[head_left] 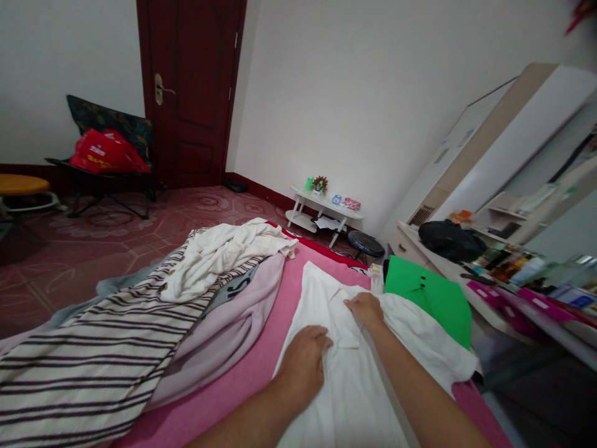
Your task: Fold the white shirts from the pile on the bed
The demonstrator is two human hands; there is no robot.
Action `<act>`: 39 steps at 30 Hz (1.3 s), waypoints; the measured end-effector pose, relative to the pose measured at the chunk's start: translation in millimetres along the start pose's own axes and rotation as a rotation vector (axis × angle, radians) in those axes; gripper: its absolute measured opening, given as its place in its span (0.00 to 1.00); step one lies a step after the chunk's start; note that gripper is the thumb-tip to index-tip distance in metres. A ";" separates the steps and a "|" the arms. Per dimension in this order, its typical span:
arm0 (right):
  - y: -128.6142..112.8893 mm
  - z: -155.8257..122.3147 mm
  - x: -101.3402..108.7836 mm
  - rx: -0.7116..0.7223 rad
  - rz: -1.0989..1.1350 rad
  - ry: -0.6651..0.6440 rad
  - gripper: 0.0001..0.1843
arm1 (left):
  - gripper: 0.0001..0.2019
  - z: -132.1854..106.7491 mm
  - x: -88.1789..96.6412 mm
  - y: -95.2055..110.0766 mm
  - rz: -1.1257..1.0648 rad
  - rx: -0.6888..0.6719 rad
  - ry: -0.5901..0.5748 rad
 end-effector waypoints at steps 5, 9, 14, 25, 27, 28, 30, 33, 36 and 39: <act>2.6 3.7 19.6 0.002 -0.164 0.076 0.12 | 0.25 -1.9 -3.0 -4.9 0.002 -0.034 0.036; -5.5 -9.3 21.8 0.091 -0.229 0.073 0.11 | 0.25 0.2 -3.5 -5.2 0.006 -0.008 0.012; -42.3 -57.4 46.3 0.419 -0.073 0.391 0.20 | 0.24 3.0 -3.4 -4.1 0.009 -0.002 0.002; 56.6 -102.4 55.5 0.375 0.338 0.341 0.16 | 0.24 2.8 -4.4 -3.7 0.027 -0.001 -0.044; 109.0 -109.6 92.1 0.201 0.295 0.588 0.18 | 0.23 3.2 -5.0 -3.0 0.034 0.001 -0.047; 134.2 -112.8 104.3 0.108 0.232 0.670 0.22 | 0.23 3.5 -5.2 -2.4 0.038 0.001 -0.045; 178.4 -112.1 114.1 -0.054 0.098 0.709 0.33 | 0.22 3.9 -5.0 -1.0 0.043 -0.005 -0.036; 223.0 -91.8 97.7 -0.170 -0.015 0.503 0.47 | 0.21 3.9 -4.9 -0.6 0.035 -0.018 -0.024; 238.7 -72.8 81.3 -0.189 -0.070 0.282 0.37 | 0.21 3.1 -4.9 -2.3 0.016 -0.029 -0.016; 227.4 -64.4 95.9 -0.130 -0.066 0.204 0.15 | 0.21 3.0 -4.1 -4.1 0.006 -0.025 -0.009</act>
Point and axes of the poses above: each hand's wrist, its own z-axis towards the middle knuckle, its own x-axis out of the back of the hand, y = z × x, the point moved 10 cm from there along z, towards the middle knuckle, and after that the axes turned 9 degrees about -z, right-handed, at the moved point
